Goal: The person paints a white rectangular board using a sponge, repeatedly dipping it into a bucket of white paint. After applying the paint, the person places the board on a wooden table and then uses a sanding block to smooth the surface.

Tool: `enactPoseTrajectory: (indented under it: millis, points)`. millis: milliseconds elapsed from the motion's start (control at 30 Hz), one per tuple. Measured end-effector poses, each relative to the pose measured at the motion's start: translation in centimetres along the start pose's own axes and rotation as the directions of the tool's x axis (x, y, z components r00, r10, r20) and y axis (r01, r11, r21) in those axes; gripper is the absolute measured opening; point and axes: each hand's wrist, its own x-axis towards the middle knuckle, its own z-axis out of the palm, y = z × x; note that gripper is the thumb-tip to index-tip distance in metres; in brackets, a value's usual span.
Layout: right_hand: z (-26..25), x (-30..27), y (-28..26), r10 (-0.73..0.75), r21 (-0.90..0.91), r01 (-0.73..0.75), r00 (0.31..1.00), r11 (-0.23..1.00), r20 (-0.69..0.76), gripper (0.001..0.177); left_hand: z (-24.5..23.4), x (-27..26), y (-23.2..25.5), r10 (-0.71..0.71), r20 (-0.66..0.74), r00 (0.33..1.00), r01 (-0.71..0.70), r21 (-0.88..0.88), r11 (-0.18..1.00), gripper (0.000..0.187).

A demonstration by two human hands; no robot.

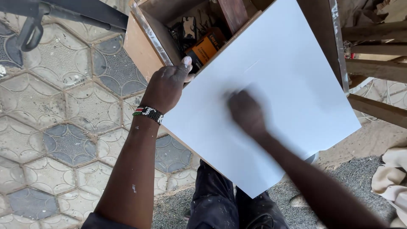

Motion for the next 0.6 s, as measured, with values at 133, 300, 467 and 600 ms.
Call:
enactPoseTrajectory:
  millis: [133,300,467,600]
  points:
    - [-23.7,6.9,8.5,-0.297,-0.305,0.168,0.841,0.937,-0.452,0.017,1.4,-0.7,-1.1,0.033,-0.048,0.998,-0.032,0.017,0.999,0.05]
    - [-17.8,6.1,7.0,-0.773,-0.502,0.588,0.515,0.634,-0.371,0.041,1.2,-0.6,-1.3,0.043,-0.083,0.996,-0.043,-0.004,0.999,0.053]
    - [15.7,-10.3,-3.7,-0.453,-0.491,0.484,0.871,0.724,0.19,0.017,0.8,-0.2,-1.6,0.026,-0.095,0.995,-0.027,-0.006,1.0,0.049]
    - [14.0,-7.8,0.6,-0.608,-0.371,0.586,0.791,0.72,0.069,0.037,1.1,0.3,-1.4,0.035,-0.108,0.994,-0.038,-0.022,0.999,0.047]
